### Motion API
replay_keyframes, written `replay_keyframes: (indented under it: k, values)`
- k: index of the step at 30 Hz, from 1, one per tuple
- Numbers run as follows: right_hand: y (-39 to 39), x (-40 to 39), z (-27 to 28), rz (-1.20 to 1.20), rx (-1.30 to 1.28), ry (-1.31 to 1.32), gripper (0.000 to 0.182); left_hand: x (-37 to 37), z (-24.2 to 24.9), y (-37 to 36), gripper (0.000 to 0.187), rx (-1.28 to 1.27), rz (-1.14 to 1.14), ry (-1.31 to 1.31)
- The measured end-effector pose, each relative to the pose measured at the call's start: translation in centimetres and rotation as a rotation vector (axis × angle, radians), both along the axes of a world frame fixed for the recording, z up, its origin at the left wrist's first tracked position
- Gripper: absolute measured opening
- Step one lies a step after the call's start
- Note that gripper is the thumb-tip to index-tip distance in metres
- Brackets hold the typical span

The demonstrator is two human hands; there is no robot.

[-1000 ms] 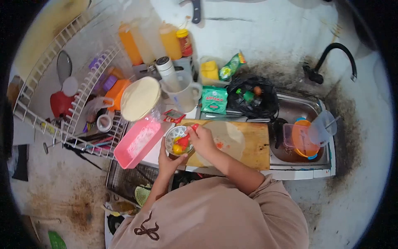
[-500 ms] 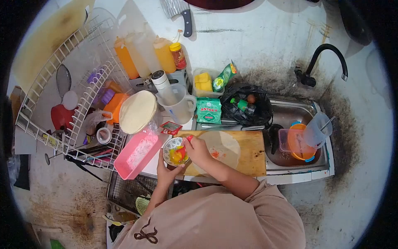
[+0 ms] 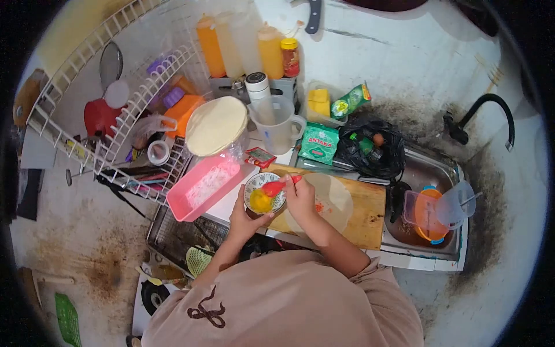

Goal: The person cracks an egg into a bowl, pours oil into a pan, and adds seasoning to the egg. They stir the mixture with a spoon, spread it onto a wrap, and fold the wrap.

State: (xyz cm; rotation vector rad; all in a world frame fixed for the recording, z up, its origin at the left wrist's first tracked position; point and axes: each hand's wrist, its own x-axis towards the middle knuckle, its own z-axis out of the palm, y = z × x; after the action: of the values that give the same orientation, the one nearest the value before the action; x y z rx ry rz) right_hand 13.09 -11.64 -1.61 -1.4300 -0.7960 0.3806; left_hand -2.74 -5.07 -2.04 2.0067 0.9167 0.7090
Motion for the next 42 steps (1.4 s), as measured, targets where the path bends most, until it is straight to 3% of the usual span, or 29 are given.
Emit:
replay_keyframes:
  k: [2,5,8,11,14,17,20,23,26,29,32,35,38,41,42]
  values:
    - [-0.2,0.1,0.5,0.064,-0.090,0.053,0.026,-0.1,-1.1,0.2,0.107,-0.005,-0.018,-0.067]
    - [0.0,0.1,-0.1,-0.005,0.008,0.060,0.025,-0.1,-0.4,0.1,0.107,-0.004,-0.027,-0.081]
    - [-0.3,0.5,-0.4,0.113,-0.031,0.139,0.024,-0.1,-0.5,0.1,0.108,-0.013,-0.005,-0.040]
    - [0.0,0.2,-0.8,-0.043,0.077,0.030,0.024,-0.3,0.0,0.1,0.110,-0.042,0.002,0.013]
    - [-0.2,0.9,-0.6,0.131,-0.049,0.170,0.024,-0.1,-0.8,0.2,0.111,-0.001,0.005,-0.011]
    - [-0.2,0.5,-0.1,0.004,0.063,0.083,0.024,-0.2,-0.5,0.3,0.110,-0.008,0.001,0.033]
    - [-0.3,0.6,0.8,0.149,-0.052,0.183,0.023,-0.2,-1.7,0.5,0.110,0.043,0.002,-0.026]
    - [-0.3,0.4,-0.1,0.042,0.067,0.047,0.023,-0.2,-1.2,0.4,0.110,0.034,0.014,0.028]
    - [-0.3,0.8,0.1,0.154,-0.027,0.154,0.023,-0.2,-1.4,0.5,0.110,0.030,0.006,0.008]
    - [-0.2,0.5,-0.2,0.024,0.054,-0.008,0.023,-0.2,-1.4,0.6,0.110,0.011,-0.005,-0.006]
    - [-0.2,0.2,0.8,0.126,-0.025,0.114,0.024,-0.2,-1.5,0.5,0.110,0.031,0.017,0.022]
    - [-0.2,0.4,-0.1,0.027,0.007,0.008,0.023,-0.1,-1.4,0.4,0.110,0.026,0.024,0.033]
    - [-0.2,0.4,0.9,0.127,-0.027,0.183,0.023,-0.2,-0.2,0.3,0.109,-0.025,0.014,0.058]
    - [-0.1,0.4,0.0,0.020,-0.051,-0.060,0.024,-0.2,0.2,0.2,0.109,-0.008,0.016,0.065]
    - [-0.1,0.3,0.3,0.051,-0.044,0.011,0.024,-0.2,0.0,0.2,0.109,-0.005,0.019,0.059]
